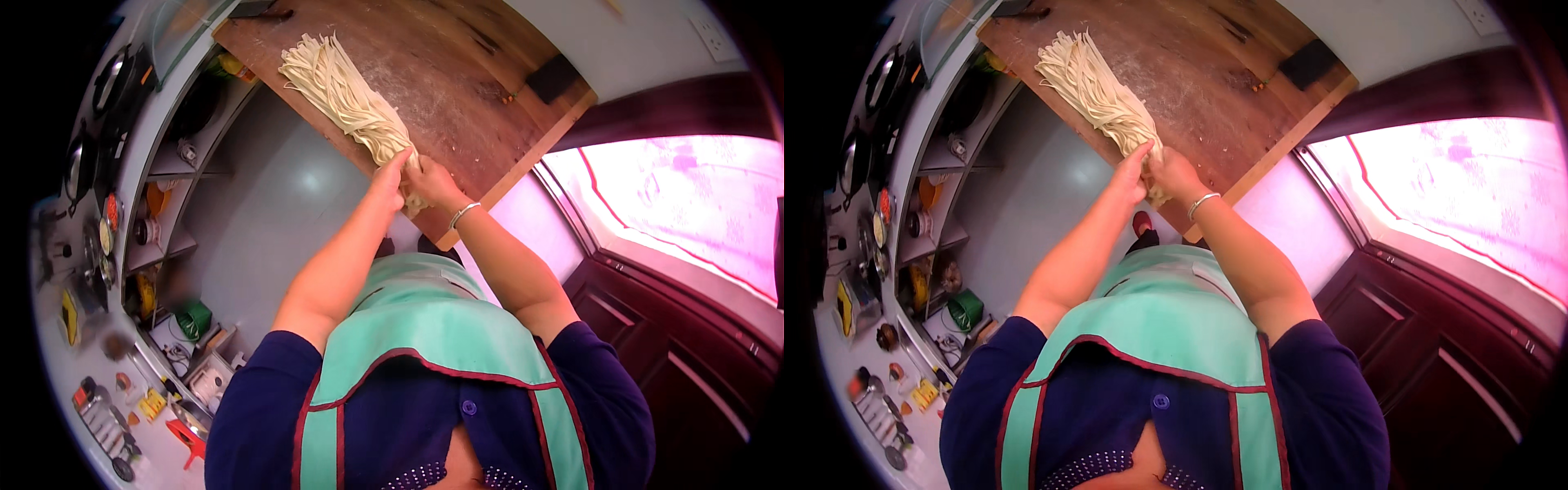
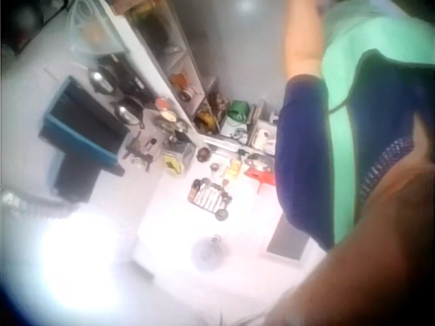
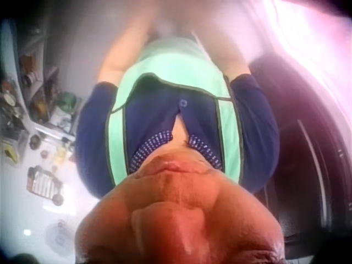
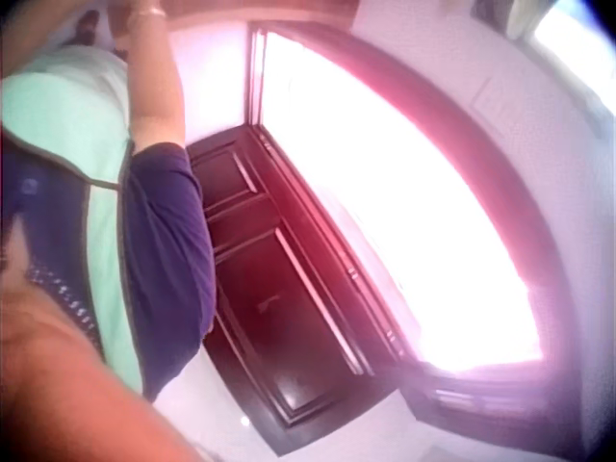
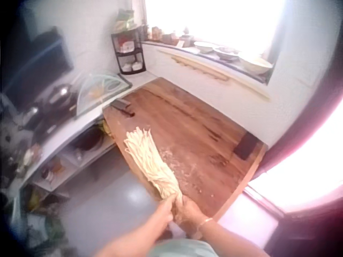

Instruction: The person cuts a stack of flat dough sheets into thin strips using a knife on a wooden cutting board. They gather the cut noodles, place them into a metal bowl, and then wipe the cutting board clean with a cloth.

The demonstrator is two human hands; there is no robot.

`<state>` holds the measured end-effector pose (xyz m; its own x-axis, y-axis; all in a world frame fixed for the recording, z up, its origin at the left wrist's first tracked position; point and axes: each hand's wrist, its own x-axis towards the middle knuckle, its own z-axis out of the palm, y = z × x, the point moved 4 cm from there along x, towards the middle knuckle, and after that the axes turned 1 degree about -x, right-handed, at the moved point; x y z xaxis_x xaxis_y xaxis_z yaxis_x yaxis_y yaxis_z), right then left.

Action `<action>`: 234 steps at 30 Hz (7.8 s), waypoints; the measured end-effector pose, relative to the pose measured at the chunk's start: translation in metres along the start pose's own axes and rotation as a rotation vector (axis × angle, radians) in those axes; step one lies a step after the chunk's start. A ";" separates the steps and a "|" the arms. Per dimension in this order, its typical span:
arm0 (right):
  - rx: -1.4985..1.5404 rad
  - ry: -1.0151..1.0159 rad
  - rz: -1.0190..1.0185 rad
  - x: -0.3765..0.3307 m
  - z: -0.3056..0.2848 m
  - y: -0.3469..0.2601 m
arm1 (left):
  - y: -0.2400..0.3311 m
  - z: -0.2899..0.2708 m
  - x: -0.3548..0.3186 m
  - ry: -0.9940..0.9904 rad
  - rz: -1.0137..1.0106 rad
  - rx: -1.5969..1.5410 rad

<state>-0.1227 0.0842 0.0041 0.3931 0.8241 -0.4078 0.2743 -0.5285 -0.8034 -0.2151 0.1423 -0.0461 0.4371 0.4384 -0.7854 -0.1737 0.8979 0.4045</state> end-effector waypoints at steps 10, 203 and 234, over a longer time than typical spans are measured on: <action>0.618 -0.405 0.078 -0.002 -0.049 -0.030 | 0.049 0.005 -0.030 -0.138 0.003 -0.056; 0.938 -1.624 -0.342 -0.132 1.858 -1.350 | 1.160 -1.588 -0.944 1.978 1.061 0.889; 0.175 -2.178 -1.729 -0.460 1.569 -1.062 | 0.616 -1.227 -0.975 1.526 1.781 -0.393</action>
<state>-1.9721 0.5863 0.3641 -0.6234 -0.5616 0.5441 -0.7290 0.1656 -0.6642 -1.8311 0.3174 0.3935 -0.9331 0.0320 0.3582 0.3256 -0.3475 0.8793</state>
